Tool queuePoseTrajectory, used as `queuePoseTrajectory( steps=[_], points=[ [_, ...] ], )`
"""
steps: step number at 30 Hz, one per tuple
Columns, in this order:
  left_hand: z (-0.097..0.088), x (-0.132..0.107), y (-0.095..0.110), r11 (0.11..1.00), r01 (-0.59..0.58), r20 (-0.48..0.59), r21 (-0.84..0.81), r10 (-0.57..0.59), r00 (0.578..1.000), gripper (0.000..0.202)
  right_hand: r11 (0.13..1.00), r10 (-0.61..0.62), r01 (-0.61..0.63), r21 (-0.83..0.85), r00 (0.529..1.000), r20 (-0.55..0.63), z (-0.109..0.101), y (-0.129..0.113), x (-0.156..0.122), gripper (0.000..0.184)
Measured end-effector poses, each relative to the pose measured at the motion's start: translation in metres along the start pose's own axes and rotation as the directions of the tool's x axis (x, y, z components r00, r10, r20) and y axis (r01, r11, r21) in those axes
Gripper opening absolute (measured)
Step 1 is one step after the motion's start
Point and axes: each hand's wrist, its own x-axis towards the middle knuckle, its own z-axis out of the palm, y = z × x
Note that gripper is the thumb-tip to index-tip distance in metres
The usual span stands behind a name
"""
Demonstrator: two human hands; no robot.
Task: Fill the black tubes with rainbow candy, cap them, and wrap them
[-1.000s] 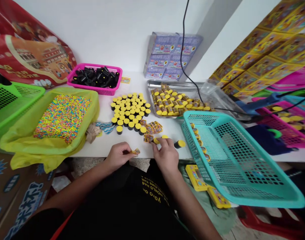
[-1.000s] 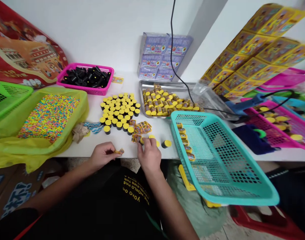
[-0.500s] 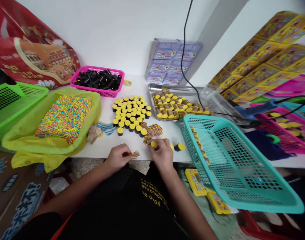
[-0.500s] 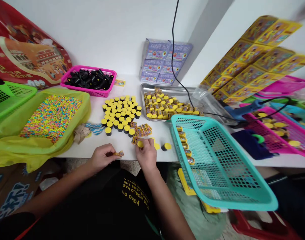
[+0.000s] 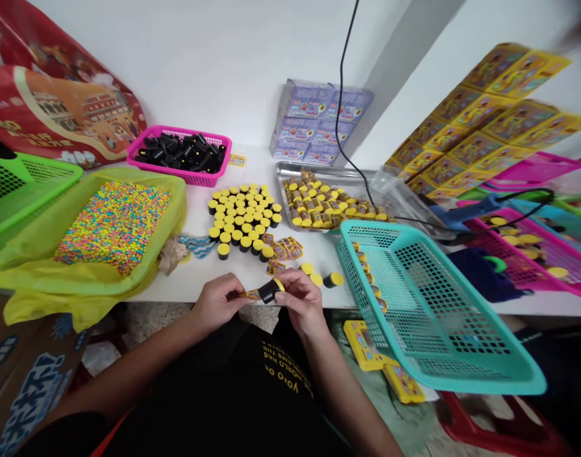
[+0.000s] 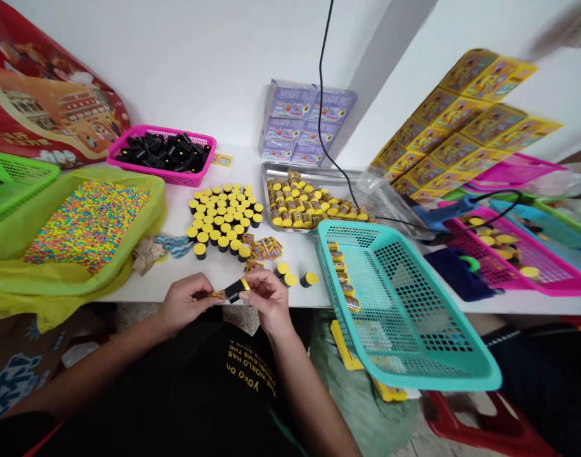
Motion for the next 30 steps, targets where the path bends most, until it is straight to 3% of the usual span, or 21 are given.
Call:
queuePoseTrajectory(
  steps=[4, 10, 15, 22, 27, 30],
  points=[
    [-0.001, 0.001, 0.003, 0.996, 0.028, 0.048, -0.090, -0.024, 0.999, 0.022, 0.999, 0.032, -0.031, -0.015, 0.999, 0.010, 0.001, 0.004, -0.001, 0.030],
    [-0.002, 0.000, 0.003, 0.961, 0.194, 0.076, -0.197, -0.182, 0.980, 0.025, 0.998, 0.042, -0.043, -0.056, 0.999, -0.019, 0.006, -0.005, -0.003, 0.029],
    [0.000, -0.001, 0.001, 0.852, 0.375, 0.205, -0.365, -0.319, 0.925, 0.032, 0.991, 0.103, -0.100, -0.084, 0.994, 0.034, 0.007, -0.007, -0.002, 0.030],
    [0.000, 0.003, 0.003, 0.758, 0.458, 0.283, -0.464, -0.363, 0.888, 0.035, 0.979, 0.188, -0.185, -0.089, 0.982, 0.026, 0.005, 0.002, 0.000, 0.031],
    [0.000, 0.006, -0.004, 0.638, 0.587, 0.417, -0.498, -0.417, 0.807, 0.041, 0.979, 0.129, -0.124, -0.162, 0.991, 0.019, 0.011, 0.002, 0.000, 0.033],
    [0.002, 0.005, -0.010, 0.557, 0.626, 0.445, -0.546, -0.440, 0.780, 0.042, 0.969, 0.086, -0.073, -0.237, 0.995, 0.044, 0.014, 0.000, -0.001, 0.030]
  ],
)
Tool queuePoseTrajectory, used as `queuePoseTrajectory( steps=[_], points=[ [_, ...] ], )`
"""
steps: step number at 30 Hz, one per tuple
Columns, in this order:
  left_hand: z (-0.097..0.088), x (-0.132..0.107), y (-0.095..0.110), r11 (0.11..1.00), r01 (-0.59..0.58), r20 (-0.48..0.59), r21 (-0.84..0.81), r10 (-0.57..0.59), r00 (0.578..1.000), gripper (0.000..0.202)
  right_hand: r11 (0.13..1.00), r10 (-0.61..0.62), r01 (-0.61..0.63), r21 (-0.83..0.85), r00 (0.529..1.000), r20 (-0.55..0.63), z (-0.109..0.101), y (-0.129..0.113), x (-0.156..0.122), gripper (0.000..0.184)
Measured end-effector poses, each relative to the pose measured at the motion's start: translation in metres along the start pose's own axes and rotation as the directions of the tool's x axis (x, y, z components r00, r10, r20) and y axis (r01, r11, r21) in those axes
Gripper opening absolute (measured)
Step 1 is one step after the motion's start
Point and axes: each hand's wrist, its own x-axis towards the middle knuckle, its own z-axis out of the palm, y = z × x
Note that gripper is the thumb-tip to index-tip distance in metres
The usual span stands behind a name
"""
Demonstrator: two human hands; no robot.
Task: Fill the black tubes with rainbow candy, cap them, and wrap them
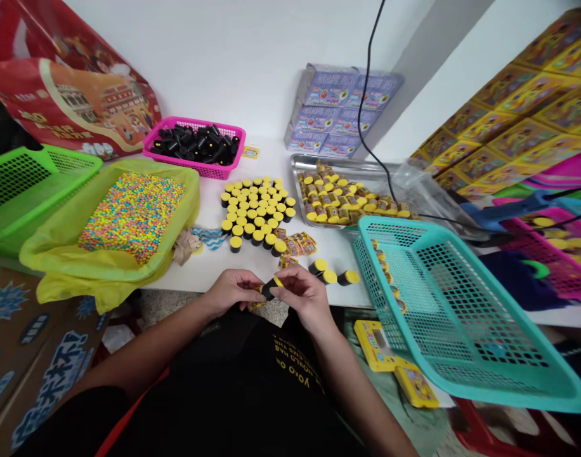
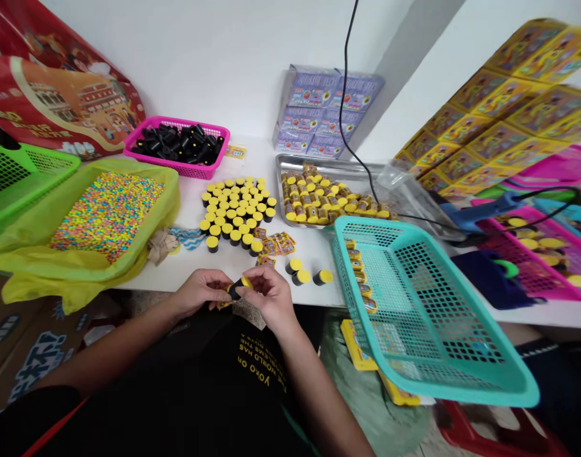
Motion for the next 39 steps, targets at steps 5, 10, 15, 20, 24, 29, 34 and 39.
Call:
queuePoseTrajectory(
  steps=[5, 10, 15, 20, 24, 29, 34, 39],
  points=[
    [0.000, 0.002, -0.004, 0.999, 0.024, -0.010, -0.044, -0.024, 1.000, 0.043, 0.998, -0.019, 0.020, -0.065, 1.000, 0.017, 0.001, -0.003, 0.000, 0.030],
    [0.001, 0.002, -0.002, 1.000, 0.020, -0.046, -0.002, -0.021, 0.999, 0.039, 0.998, 0.009, -0.008, -0.070, 1.000, 0.013, 0.002, -0.002, 0.004, 0.031],
    [0.002, 0.003, 0.000, 0.991, -0.015, -0.051, -0.134, 0.008, 0.999, 0.040, 0.999, 0.010, -0.011, -0.049, 1.000, -0.009, 0.007, -0.004, 0.012, 0.032],
    [0.004, 0.005, -0.001, 0.952, 0.043, -0.009, -0.304, -0.048, 0.999, 0.043, 0.987, -0.005, 0.017, -0.161, 0.997, 0.076, 0.014, -0.015, 0.012, 0.027],
    [0.003, 0.003, -0.002, 0.946, 0.073, 0.000, -0.317, -0.077, 0.997, 0.045, 0.995, 0.020, -0.007, -0.104, 0.992, 0.124, 0.012, -0.011, 0.008, 0.026],
    [0.008, -0.004, 0.007, 0.951, 0.057, 0.011, -0.303, -0.056, 0.998, 0.047, 0.998, 0.063, -0.061, -0.019, 0.994, 0.092, 0.003, -0.004, 0.007, 0.034],
    [0.017, -0.010, 0.015, 0.971, -0.016, -0.068, -0.238, 0.000, 0.998, 0.036, 0.996, 0.083, -0.075, -0.057, 0.986, 0.143, 0.001, -0.003, 0.006, 0.029],
    [0.014, -0.009, 0.011, 0.960, 0.022, -0.024, -0.278, -0.030, 0.999, 0.035, 0.999, -0.011, 0.015, -0.036, 0.994, 0.109, -0.003, 0.005, 0.006, 0.027]
  ],
)
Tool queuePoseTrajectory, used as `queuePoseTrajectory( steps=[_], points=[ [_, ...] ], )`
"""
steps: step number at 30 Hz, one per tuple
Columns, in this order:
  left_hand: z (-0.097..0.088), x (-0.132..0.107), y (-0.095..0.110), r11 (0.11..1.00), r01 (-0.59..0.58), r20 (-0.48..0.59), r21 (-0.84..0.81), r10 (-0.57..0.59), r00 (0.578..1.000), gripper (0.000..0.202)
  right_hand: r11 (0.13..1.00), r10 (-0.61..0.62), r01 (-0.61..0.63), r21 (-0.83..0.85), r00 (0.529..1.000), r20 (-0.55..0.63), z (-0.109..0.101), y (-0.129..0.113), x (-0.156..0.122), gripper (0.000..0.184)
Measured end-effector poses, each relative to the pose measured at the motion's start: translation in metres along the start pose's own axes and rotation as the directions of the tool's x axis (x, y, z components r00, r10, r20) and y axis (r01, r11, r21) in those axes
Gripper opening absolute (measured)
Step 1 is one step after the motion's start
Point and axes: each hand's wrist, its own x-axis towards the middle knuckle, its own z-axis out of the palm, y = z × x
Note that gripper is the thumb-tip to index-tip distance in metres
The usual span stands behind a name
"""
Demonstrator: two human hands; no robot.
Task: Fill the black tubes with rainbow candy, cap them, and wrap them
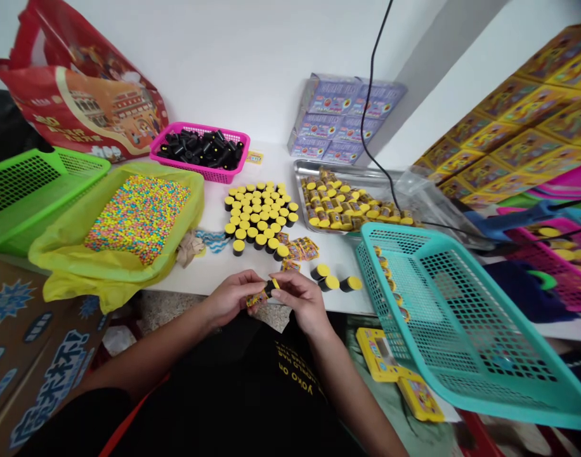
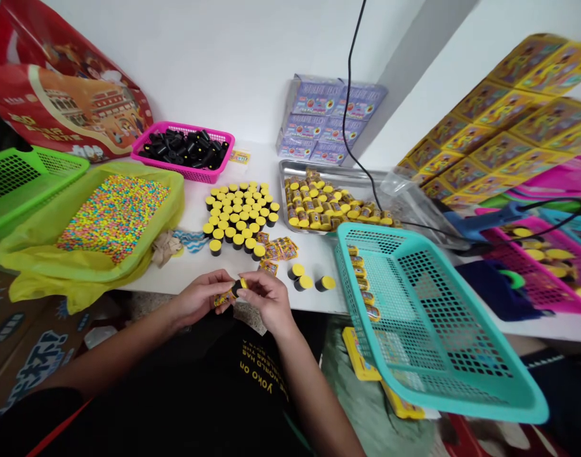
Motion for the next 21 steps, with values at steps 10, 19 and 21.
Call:
queuePoseTrajectory(
  steps=[10, 19, 21],
  points=[
    [0.005, 0.004, 0.005, 0.981, -0.016, 0.031, -0.192, 0.022, 0.999, 0.038, 0.866, -0.315, 0.322, -0.383, 0.945, 0.082, 0.014, -0.013, -0.005, 0.040],
    [0.006, 0.010, -0.001, 0.993, -0.042, -0.032, -0.110, 0.039, 0.999, 0.042, 0.800, -0.455, 0.390, -0.456, 0.890, -0.038, 0.013, -0.011, -0.009, 0.024],
    [0.006, 0.011, -0.002, 0.989, 0.009, -0.029, -0.150, -0.014, 0.999, 0.038, 0.780, -0.497, 0.403, -0.478, 0.864, -0.083, 0.013, -0.011, -0.010, 0.028]
  ],
)
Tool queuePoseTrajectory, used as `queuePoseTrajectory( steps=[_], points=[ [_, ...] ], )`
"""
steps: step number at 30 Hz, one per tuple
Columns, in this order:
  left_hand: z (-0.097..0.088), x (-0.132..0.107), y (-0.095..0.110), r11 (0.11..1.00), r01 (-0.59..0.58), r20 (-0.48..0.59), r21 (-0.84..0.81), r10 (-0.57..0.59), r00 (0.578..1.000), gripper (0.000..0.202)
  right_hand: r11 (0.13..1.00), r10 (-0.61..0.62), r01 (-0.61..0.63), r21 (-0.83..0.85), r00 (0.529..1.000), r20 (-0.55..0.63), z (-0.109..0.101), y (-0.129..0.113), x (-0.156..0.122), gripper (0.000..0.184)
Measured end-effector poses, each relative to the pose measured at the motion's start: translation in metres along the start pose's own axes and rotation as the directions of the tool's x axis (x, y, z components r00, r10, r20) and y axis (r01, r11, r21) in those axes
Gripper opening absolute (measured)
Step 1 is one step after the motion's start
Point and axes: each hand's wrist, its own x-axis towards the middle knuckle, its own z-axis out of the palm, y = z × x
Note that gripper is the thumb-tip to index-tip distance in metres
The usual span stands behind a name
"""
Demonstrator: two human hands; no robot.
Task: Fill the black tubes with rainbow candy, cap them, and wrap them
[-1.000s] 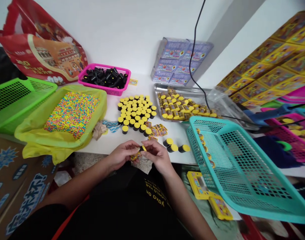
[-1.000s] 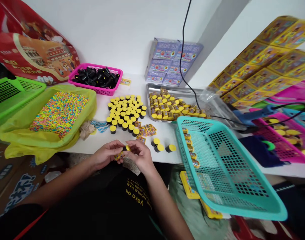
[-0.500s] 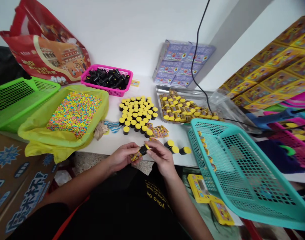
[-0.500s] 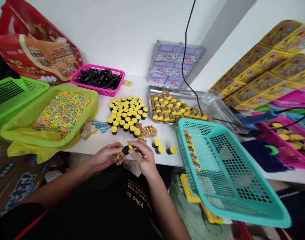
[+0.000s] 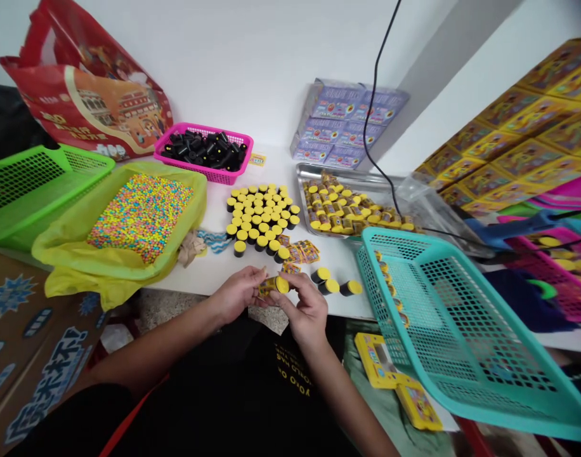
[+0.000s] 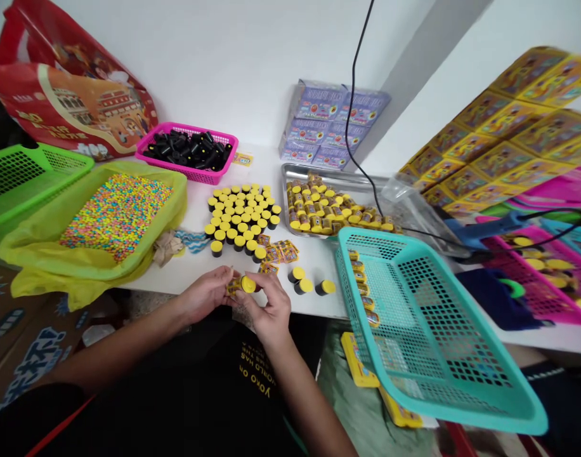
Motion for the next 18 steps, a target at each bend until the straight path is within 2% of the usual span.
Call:
queuePoseTrajectory(
  steps=[2, 4, 8, 10, 15, 18],
  points=[
    [0.002, 0.001, 0.001, 0.996, 0.054, 0.002, -0.073, -0.054, 0.999, 0.032, 0.995, -0.084, 0.083, -0.052, 0.996, -0.023, 0.001, -0.002, 0.000, 0.032],
    [0.004, 0.002, 0.004, 0.987, 0.059, -0.014, -0.152, -0.062, 0.998, 0.024, 0.982, -0.162, 0.161, -0.095, 0.987, -0.006, 0.003, -0.005, 0.000, 0.035],
    [0.007, 0.003, 0.011, 0.976, 0.005, -0.047, -0.219, -0.016, 0.999, 0.021, 0.981, -0.138, 0.135, -0.136, 0.990, -0.008, 0.006, -0.004, -0.001, 0.038],
    [0.008, 0.004, 0.011, 0.970, 0.006, -0.047, -0.243, -0.018, 0.999, 0.016, 0.971, -0.164, 0.159, -0.179, 0.986, -0.010, 0.007, 0.000, -0.002, 0.038],
    [0.009, 0.007, 0.005, 0.945, 0.096, -0.065, -0.311, -0.122, 0.990, 0.011, 0.881, -0.332, 0.326, -0.343, 0.942, 0.044, 0.008, 0.007, -0.004, 0.042],
    [0.009, 0.007, 0.003, 0.935, 0.116, -0.079, -0.335, -0.150, 0.986, 0.007, 0.895, -0.309, 0.307, -0.323, 0.950, 0.044, 0.009, 0.006, -0.004, 0.043]
  ],
)
